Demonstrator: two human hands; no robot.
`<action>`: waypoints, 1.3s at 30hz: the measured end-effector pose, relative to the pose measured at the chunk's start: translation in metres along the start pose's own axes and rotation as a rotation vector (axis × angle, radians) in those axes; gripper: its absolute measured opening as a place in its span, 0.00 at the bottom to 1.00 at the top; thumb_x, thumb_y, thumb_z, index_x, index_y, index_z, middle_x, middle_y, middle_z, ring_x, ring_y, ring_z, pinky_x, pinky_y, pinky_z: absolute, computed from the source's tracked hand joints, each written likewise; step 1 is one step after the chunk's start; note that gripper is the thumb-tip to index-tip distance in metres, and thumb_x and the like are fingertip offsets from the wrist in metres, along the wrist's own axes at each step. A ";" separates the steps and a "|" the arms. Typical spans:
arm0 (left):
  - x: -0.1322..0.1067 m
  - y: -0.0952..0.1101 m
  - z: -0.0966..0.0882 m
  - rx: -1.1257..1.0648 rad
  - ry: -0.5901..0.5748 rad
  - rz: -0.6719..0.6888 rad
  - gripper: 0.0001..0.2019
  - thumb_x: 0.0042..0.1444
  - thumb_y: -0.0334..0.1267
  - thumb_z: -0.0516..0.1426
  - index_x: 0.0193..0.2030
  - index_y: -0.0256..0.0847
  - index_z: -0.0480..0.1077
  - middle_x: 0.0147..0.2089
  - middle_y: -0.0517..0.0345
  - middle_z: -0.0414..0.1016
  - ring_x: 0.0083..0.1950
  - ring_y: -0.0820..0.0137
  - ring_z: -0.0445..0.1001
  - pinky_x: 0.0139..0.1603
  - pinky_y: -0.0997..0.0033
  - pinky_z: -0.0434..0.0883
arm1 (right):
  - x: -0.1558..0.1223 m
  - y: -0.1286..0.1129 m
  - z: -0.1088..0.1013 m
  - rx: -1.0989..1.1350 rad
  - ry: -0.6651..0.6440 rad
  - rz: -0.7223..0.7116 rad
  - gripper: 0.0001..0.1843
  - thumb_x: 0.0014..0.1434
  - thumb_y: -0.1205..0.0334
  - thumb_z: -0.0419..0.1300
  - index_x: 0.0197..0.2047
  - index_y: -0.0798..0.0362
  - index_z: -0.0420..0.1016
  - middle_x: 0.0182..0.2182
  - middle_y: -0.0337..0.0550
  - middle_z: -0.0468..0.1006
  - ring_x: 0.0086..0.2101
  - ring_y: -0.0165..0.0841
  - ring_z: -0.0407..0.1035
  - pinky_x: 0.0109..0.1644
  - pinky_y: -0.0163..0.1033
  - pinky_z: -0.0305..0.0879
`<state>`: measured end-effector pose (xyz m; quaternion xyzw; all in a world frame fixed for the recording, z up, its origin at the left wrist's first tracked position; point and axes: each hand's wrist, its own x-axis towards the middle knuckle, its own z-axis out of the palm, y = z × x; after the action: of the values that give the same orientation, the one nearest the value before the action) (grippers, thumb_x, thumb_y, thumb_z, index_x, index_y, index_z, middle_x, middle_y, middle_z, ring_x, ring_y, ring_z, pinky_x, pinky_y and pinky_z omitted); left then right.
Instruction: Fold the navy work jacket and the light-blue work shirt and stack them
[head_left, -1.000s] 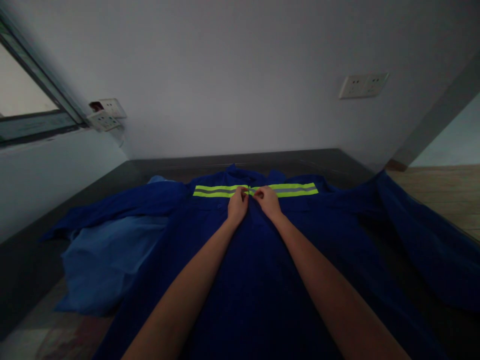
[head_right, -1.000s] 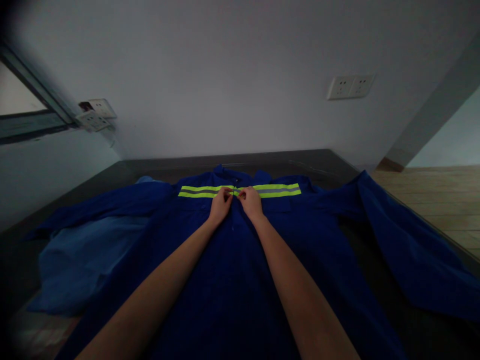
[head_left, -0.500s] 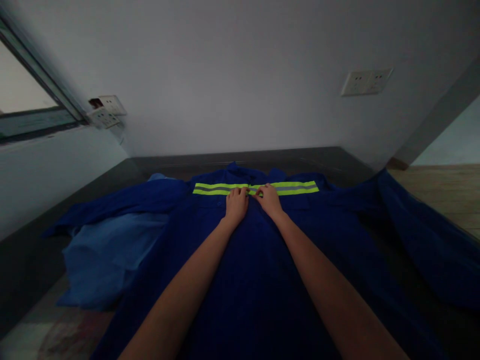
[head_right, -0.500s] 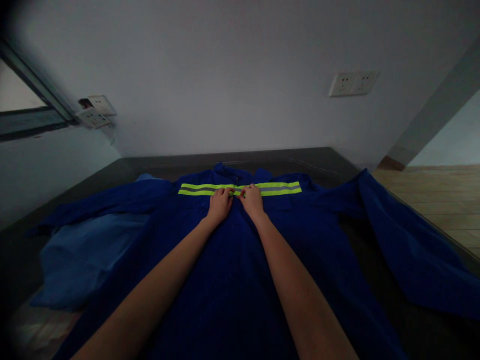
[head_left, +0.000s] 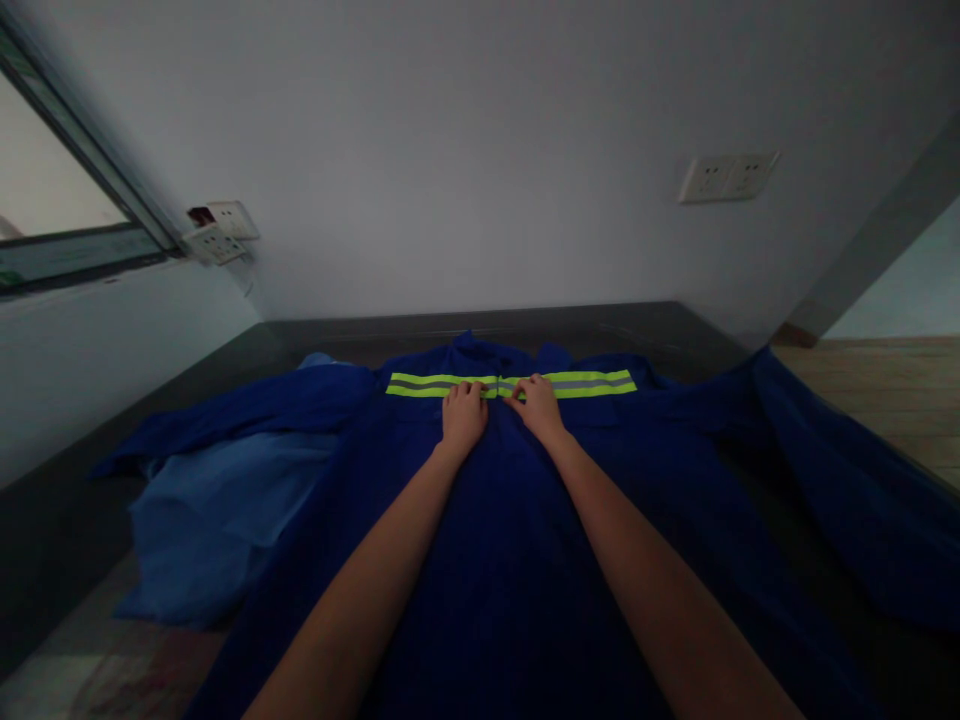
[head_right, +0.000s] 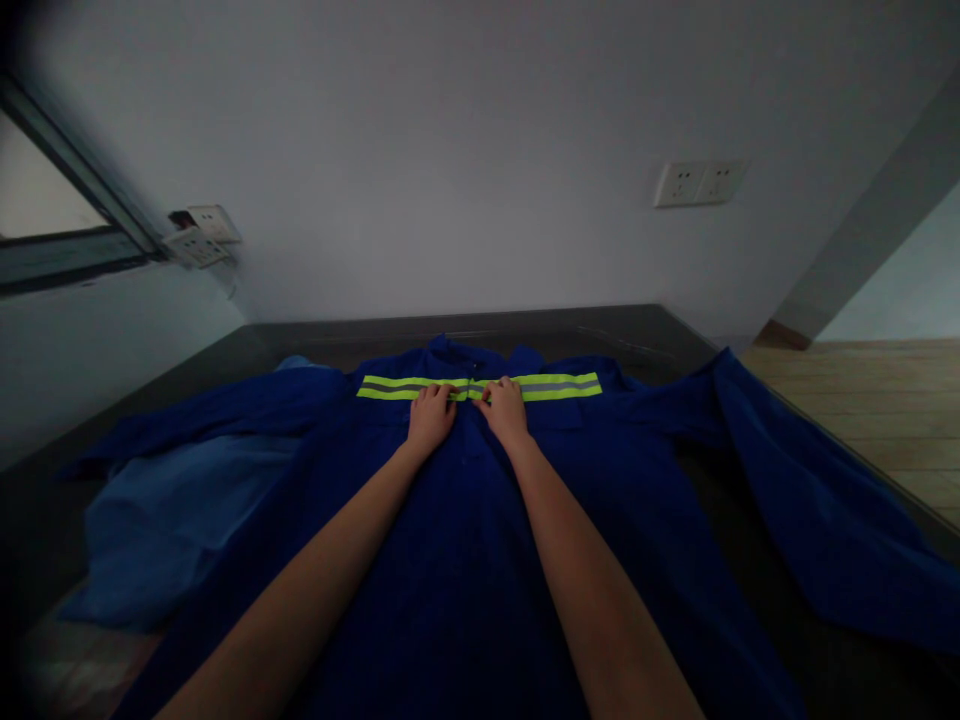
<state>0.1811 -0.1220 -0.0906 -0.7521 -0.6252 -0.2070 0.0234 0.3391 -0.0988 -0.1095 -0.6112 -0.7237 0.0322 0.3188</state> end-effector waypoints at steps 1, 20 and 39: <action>0.000 -0.001 0.001 -0.006 0.004 -0.005 0.13 0.60 0.34 0.52 0.51 0.44 0.67 0.50 0.50 0.69 0.53 0.57 0.65 0.50 0.60 0.63 | 0.000 0.000 -0.001 0.006 -0.003 -0.003 0.09 0.56 0.56 0.63 0.31 0.53 0.76 0.36 0.48 0.70 0.42 0.41 0.63 0.47 0.42 0.58; -0.034 0.010 -0.031 -0.526 0.149 0.248 0.11 0.57 0.24 0.49 0.37 0.40 0.70 0.40 0.56 0.73 0.46 0.69 0.71 0.50 0.69 0.68 | -0.085 -0.078 -0.097 -0.083 -0.282 -0.157 0.02 0.58 0.67 0.59 0.37 0.52 0.71 0.38 0.43 0.74 0.41 0.36 0.67 0.43 0.37 0.60; -0.089 0.009 -0.050 -0.344 -0.178 0.275 0.11 0.57 0.27 0.53 0.46 0.37 0.69 0.45 0.51 0.72 0.48 0.65 0.71 0.52 0.65 0.68 | -0.099 -0.070 -0.081 -0.138 -0.363 0.058 0.13 0.53 0.69 0.58 0.43 0.55 0.68 0.39 0.52 0.78 0.39 0.41 0.72 0.38 0.39 0.60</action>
<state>0.1644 -0.2213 -0.0735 -0.8385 -0.4719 -0.2383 -0.1325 0.3237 -0.2335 -0.0566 -0.6364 -0.7519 0.1012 0.1393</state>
